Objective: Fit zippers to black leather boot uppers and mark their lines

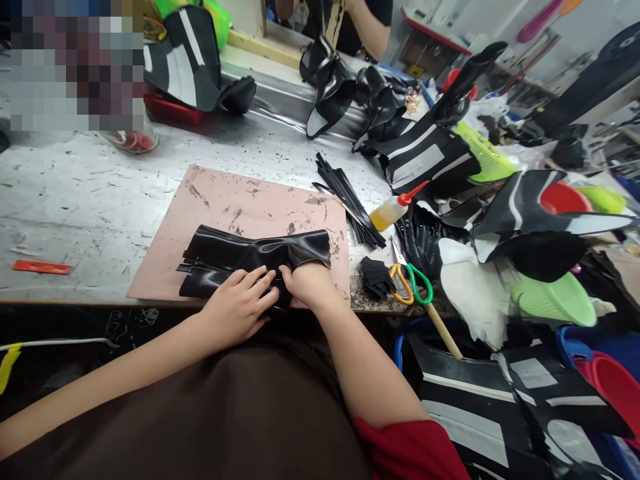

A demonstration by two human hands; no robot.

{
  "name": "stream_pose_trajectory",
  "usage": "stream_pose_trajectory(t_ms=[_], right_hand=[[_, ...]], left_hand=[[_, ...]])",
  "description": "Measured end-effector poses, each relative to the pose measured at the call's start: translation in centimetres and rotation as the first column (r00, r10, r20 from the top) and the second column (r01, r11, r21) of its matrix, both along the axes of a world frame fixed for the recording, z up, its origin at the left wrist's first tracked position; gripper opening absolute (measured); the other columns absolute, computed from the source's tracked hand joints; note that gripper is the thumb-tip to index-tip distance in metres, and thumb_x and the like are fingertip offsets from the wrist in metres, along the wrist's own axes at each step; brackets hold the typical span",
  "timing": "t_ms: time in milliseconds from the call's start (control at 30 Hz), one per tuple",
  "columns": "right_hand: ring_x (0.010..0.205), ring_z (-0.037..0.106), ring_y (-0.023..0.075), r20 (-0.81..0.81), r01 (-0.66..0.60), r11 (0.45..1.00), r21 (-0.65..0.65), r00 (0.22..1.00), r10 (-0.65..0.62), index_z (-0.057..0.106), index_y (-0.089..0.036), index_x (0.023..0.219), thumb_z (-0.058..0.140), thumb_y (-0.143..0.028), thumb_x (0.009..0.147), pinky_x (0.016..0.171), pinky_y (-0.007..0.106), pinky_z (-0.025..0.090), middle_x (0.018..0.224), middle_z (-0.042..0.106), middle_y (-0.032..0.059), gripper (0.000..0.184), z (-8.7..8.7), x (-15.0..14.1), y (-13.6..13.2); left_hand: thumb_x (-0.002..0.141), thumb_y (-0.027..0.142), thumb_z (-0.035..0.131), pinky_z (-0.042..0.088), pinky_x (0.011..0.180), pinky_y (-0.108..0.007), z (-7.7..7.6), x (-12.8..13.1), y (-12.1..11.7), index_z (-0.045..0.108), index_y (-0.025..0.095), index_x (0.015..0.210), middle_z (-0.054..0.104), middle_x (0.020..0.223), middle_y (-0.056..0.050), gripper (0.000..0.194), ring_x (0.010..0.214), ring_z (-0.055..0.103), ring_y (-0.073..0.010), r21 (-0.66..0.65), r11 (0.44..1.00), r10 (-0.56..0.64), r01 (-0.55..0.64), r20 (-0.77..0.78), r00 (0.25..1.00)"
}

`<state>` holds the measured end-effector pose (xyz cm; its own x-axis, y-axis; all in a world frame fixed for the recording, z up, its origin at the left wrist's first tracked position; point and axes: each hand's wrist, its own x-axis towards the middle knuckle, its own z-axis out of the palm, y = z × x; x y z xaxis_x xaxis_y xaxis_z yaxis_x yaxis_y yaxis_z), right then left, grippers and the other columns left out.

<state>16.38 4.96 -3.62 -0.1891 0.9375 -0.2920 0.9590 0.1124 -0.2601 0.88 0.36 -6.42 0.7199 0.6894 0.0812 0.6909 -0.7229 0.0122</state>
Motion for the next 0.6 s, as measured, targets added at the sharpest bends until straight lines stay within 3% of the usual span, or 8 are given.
stream_pose_trajectory(t_ms=[200,333,467,600], right_hand=[[0.086,0.063,0.0217,0.073,-0.016,0.999,0.049,0.997,0.013,0.067,-0.016,0.091,0.036,-0.035,0.087,0.073,0.026,0.044,0.087,0.069,0.011,0.037,-0.7,-0.3,0.1],[0.087,0.063,0.0222,0.046,-0.026,0.999,0.032,0.999,0.025,0.067,-0.017,0.09,0.042,-0.038,0.084,0.074,0.026,0.044,0.088,0.07,0.0101,0.033,-0.3,0.3,0.0],[0.095,0.06,0.0221,-0.102,-0.018,0.995,0.096,0.994,0.028,0.066,-0.016,0.097,0.05,-0.031,0.08,0.081,0.027,0.044,0.097,0.068,0.0088,0.028,0.5,1.7,0.3],[0.095,0.061,0.0212,-0.299,0.003,0.999,0.048,0.954,0.012,0.065,-0.015,0.1,0.053,-0.03,0.079,0.082,0.028,0.045,0.1,0.068,0.0095,0.028,0.4,3.0,1.5]], left_hand=[[0.075,0.035,0.053,0.035,0.088,-0.041,0.2,0.6,0.2,0.053,0.01,0.108,0.047,0.126,-0.021,0.042,0.117,0.042,-0.0335,-0.012,0.999,-0.034,0.033,-0.029,0.999],[0.076,0.034,0.051,0.035,0.088,-0.042,0.2,0.8,0.2,0.054,0.011,0.107,0.048,0.127,-0.019,0.039,0.115,0.043,-0.0343,-0.017,0.999,-0.028,0.028,-0.046,0.999],[0.075,0.034,0.052,0.032,0.091,-0.044,0.0,1.3,0.0,0.054,0.008,0.107,0.047,0.126,-0.022,0.041,0.116,0.043,-0.0345,0.027,0.999,-0.034,0.035,-0.047,0.998],[0.076,0.033,0.052,0.034,0.09,-0.042,-0.2,1.4,0.0,0.054,0.006,0.106,0.047,0.125,-0.025,0.041,0.116,0.044,-0.0337,0.035,0.998,-0.051,0.053,-0.058,0.997]])
